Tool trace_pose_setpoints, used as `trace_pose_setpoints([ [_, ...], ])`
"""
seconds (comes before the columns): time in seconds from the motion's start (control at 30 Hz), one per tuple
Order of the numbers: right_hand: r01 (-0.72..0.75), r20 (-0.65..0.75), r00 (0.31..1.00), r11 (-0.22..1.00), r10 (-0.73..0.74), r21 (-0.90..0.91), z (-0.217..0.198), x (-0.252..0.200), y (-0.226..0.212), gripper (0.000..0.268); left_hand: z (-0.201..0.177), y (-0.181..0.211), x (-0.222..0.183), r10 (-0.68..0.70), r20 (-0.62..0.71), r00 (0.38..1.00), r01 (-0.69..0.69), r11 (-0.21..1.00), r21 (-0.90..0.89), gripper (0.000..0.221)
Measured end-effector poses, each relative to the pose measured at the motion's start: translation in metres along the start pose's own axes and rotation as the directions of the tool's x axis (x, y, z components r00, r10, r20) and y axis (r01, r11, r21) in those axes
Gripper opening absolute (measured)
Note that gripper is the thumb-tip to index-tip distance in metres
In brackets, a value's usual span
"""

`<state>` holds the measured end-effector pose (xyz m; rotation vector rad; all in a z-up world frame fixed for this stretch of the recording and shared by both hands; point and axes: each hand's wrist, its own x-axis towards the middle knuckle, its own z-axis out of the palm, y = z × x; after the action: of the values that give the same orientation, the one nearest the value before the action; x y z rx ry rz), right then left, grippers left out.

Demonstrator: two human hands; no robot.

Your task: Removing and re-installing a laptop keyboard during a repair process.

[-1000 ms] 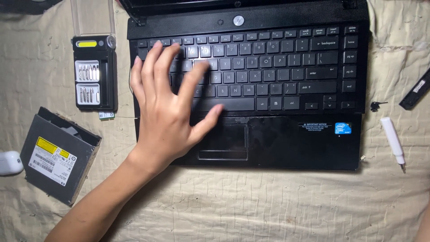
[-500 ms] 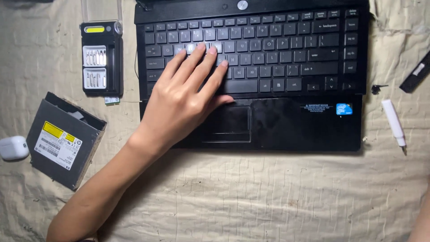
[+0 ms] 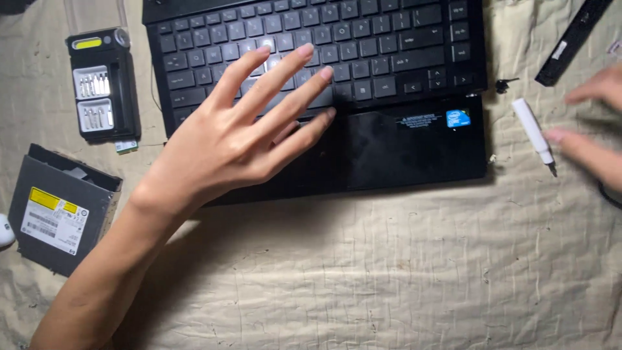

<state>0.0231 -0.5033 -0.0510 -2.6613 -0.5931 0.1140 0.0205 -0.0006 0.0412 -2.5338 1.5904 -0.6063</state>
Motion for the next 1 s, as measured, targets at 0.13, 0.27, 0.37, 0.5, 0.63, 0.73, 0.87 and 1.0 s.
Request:
trace_pose_setpoints([
  [0.13, -0.139, -0.037, 0.989, 0.988, 0.142, 0.063, 0.003, -0.018, -0.053, 0.032, 0.001, 0.006, -0.001, -0.041, 0.003, 0.999, 0.041, 0.999, -0.025, 0.028],
  [0.27, -0.049, -0.139, 0.989, 0.997, 0.057, 0.062, 0.008, -0.01, -0.075, 0.03, 0.0, 0.018, -0.001, -0.216, -0.042, 0.976, 0.212, 0.974, -0.08, 0.019],
  [0.37, 0.032, -0.16, 0.987, 0.999, -0.029, 0.016, 0.004, -0.007, -0.082, 0.033, -0.002, 0.035, 0.002, -0.349, 0.006, 0.937, 0.342, 0.914, -0.218, 0.029],
  [0.5, 0.072, -0.191, 0.979, 0.997, -0.066, 0.023, 0.007, -0.007, -0.077, 0.019, -0.007, 0.056, 0.012, -0.3, 0.272, 0.915, 0.363, 0.905, -0.223, 0.088],
  [0.63, 0.051, -0.18, 0.983, 0.998, -0.044, 0.035, 0.006, -0.006, -0.081, 0.018, 0.002, 0.065, 0.01, -0.279, 0.375, 0.884, 0.344, 0.931, -0.119, 0.081],
  [0.73, 0.061, -0.187, 0.981, 0.996, -0.049, 0.06, 0.006, -0.005, -0.084, 0.024, 0.003, 0.066, 0.008, -0.254, 0.364, 0.896, 0.291, 0.956, -0.048, 0.06],
  [0.87, 0.093, -0.18, 0.978, 0.992, -0.107, -0.086, 0.002, -0.003, -0.081, 0.025, 0.003, 0.063, 0.008, -0.25, 0.319, 0.914, 0.292, 0.952, -0.092, 0.057],
  [1.0, 0.088, -0.159, 0.982, 0.994, -0.098, -0.068, 0.003, -0.005, -0.076, 0.024, -0.006, 0.057, 0.006, -0.226, 0.296, 0.928, 0.28, 0.947, -0.155, 0.05],
])
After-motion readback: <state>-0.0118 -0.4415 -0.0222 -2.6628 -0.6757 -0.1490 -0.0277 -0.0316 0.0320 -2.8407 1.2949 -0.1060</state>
